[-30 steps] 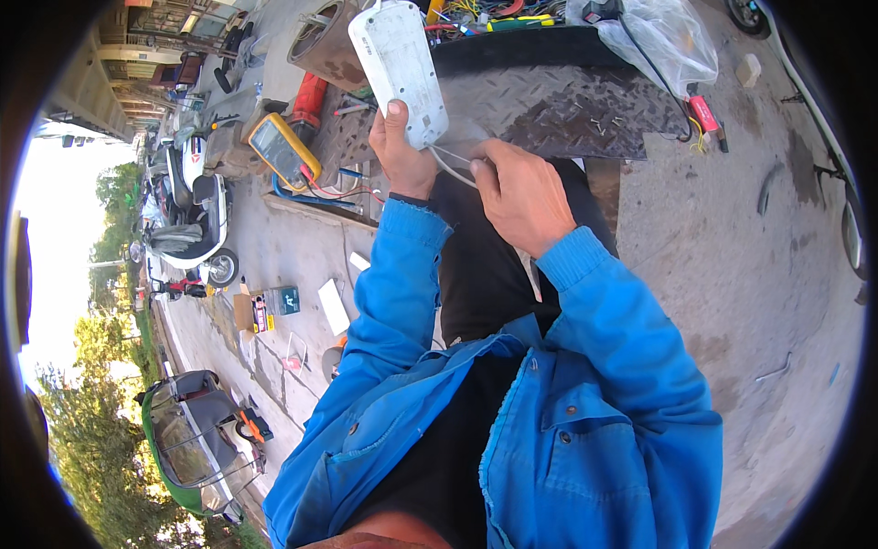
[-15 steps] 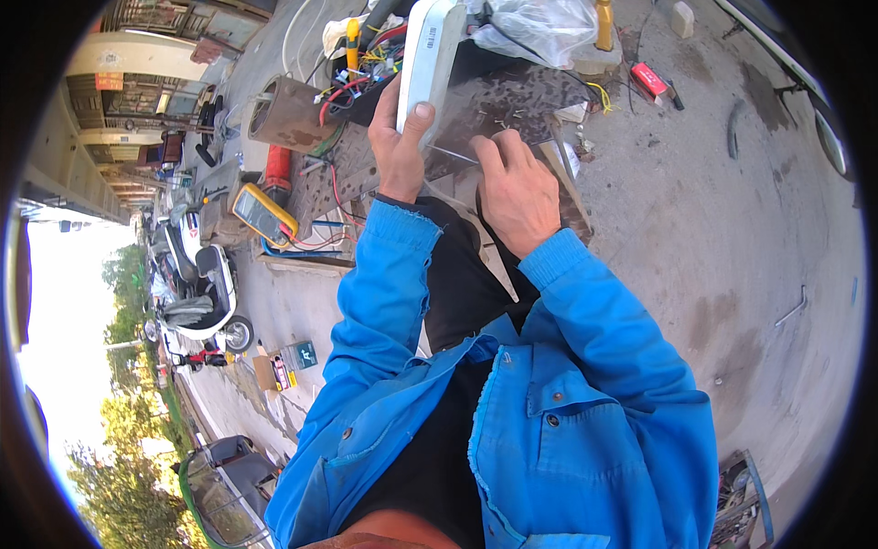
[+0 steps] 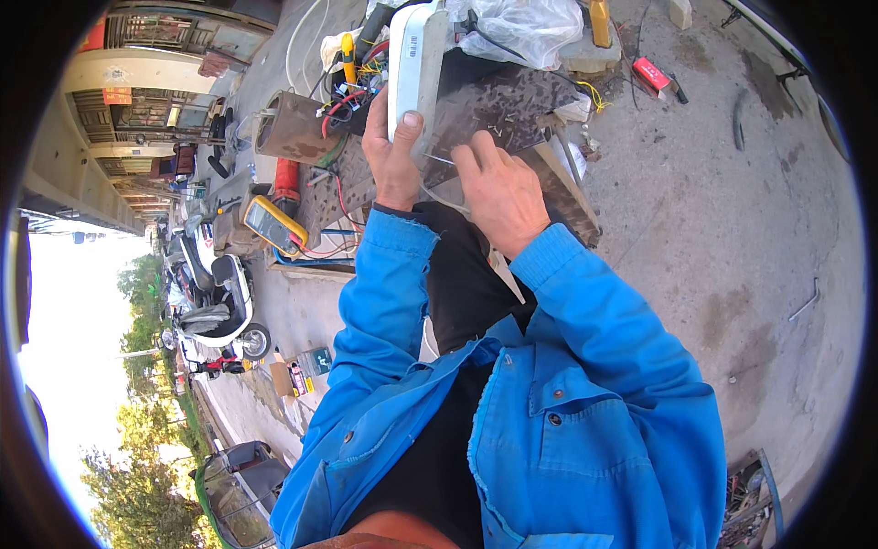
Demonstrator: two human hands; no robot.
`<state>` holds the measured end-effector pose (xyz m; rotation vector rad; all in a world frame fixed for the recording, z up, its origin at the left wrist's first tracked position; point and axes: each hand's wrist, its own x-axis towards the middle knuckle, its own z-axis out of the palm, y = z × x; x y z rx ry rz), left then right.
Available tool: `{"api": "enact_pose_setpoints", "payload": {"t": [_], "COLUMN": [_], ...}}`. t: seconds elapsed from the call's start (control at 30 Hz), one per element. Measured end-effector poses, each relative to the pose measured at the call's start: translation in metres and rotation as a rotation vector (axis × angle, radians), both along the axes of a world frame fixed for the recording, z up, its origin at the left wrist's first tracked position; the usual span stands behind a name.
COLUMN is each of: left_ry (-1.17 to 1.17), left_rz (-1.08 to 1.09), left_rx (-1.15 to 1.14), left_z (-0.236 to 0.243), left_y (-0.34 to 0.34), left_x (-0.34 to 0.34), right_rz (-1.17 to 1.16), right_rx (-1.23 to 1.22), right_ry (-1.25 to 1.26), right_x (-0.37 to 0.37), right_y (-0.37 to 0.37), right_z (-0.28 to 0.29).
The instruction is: The person disassembles a white power strip using a screwdriver, then uses a multimeter to test continuity on the internal circuit board. The person holds the multimeter probes against various points on the board while the device remains open on the workbench.
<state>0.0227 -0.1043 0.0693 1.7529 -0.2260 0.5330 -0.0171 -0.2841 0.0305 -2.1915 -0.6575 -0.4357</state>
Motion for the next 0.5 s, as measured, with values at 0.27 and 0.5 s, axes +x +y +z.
{"api": "enact_pose_setpoints", "payload": {"t": [0.27,0.5], "left_ry": [0.016,0.013], "left_rz": [0.037,0.011], "left_rx": [0.015,0.021], "left_z": [0.002,-0.005], "left_y": [-0.001,0.002], "left_x": [0.000,0.000], "right_rz": [-0.053,-0.051], "right_rx": [-0.063,0.028], "right_ry": [-0.046,-0.005], "right_x": [0.006,0.008], "right_y": [0.006,0.006], "right_z": [0.006,0.007]}}
